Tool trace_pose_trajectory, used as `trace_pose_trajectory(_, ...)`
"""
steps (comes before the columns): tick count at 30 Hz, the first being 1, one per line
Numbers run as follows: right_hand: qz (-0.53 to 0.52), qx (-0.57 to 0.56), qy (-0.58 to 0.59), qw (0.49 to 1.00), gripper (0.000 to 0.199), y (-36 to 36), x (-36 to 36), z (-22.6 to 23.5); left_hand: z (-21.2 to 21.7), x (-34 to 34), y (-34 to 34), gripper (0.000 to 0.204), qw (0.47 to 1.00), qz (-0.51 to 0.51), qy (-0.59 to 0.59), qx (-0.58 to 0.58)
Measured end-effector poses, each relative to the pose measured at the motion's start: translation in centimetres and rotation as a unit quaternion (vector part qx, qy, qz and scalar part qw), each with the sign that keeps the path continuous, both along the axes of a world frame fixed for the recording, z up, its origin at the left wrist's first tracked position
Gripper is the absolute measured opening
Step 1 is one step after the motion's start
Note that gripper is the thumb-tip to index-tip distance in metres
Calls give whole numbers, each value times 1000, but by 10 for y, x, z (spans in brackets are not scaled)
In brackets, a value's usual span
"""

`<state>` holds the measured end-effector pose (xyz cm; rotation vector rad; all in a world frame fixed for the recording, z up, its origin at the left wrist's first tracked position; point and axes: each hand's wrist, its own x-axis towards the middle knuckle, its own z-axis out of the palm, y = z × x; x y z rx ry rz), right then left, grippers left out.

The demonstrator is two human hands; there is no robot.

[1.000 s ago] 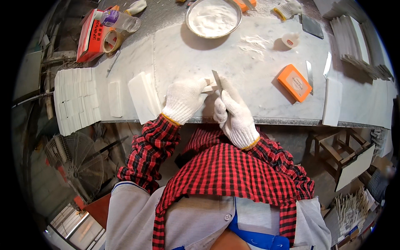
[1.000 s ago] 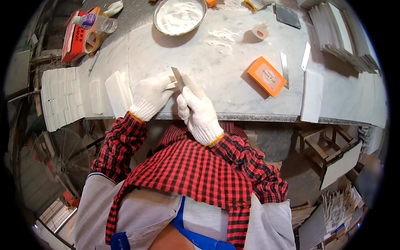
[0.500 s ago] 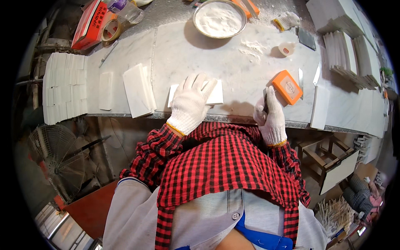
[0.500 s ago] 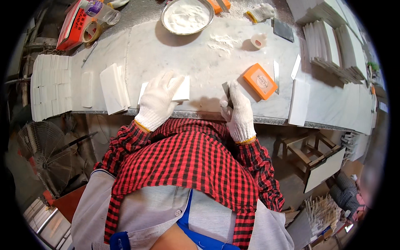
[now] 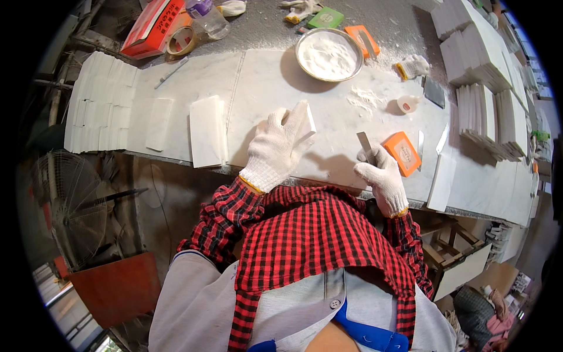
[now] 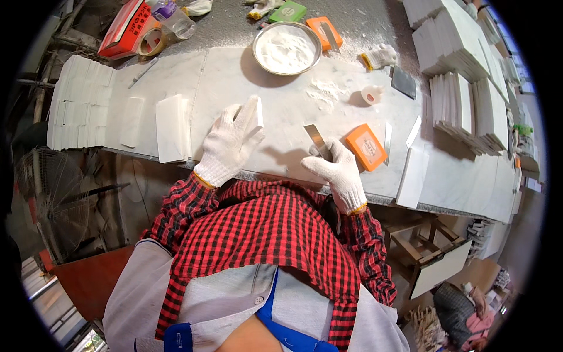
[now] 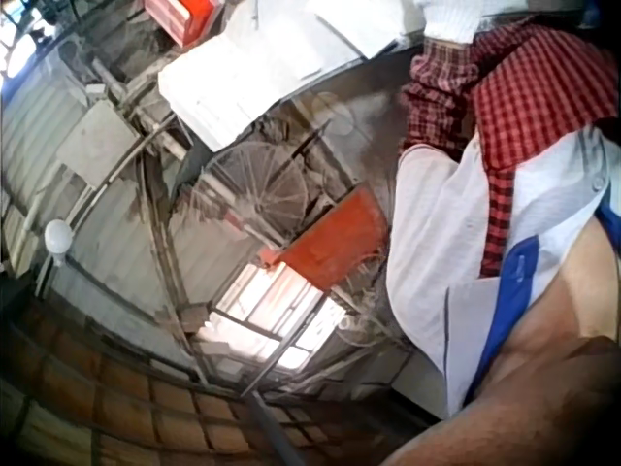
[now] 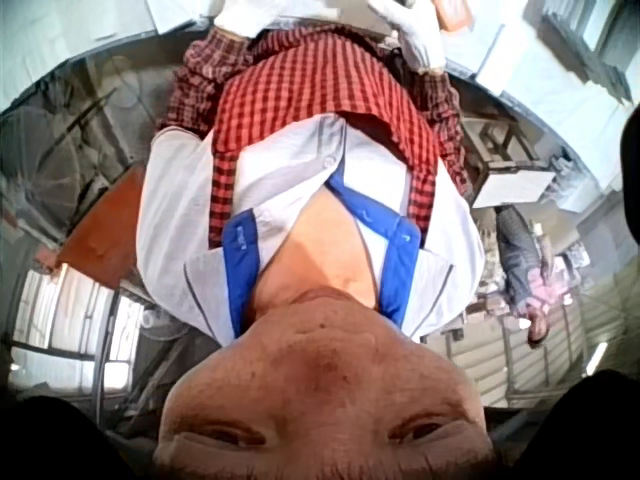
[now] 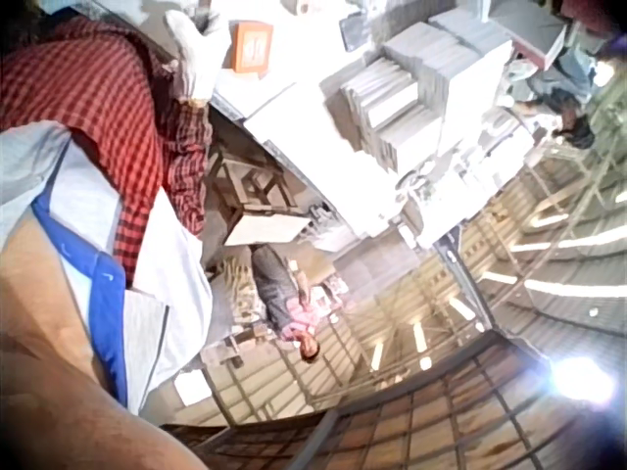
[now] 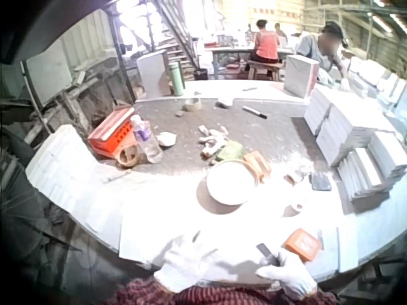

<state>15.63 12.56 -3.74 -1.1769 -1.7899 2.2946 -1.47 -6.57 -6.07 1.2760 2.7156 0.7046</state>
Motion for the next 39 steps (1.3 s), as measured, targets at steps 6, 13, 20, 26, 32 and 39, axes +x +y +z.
trace_pose_trajectory(6, 15, -57, 116, 992, 46, -8, -22, 4, 27, 5, 20, 108, 973, 72, -208, 65)
trace_pose_trajectory(13, -107, -38, 11, 993, 49, -15, -44, 9, 45, 3, 37, 116, 928, 105, -346, 87)
trace_pose_trajectory(20, -2, 18, -20, 1000, 24, 9, -38, 3, 0, -5, 32, 117, 854, 119, -433, 262)
trace_pose_trajectory(26, 84, 183, -10, 979, 36, 18, -56, 13, 16, -7, 30, 116, 673, 102, -631, 373)
trace_pose_trajectory(32, 77, 257, 55, 962, 33, 28, -78, 20, 2, -11, 31, 121, 858, 141, -423, 256)
trace_pose_trajectory(39, 87, 349, 49, 932, 33, 37, -117, 14, 31, -24, 34, 116, 916, 191, -320, 146)
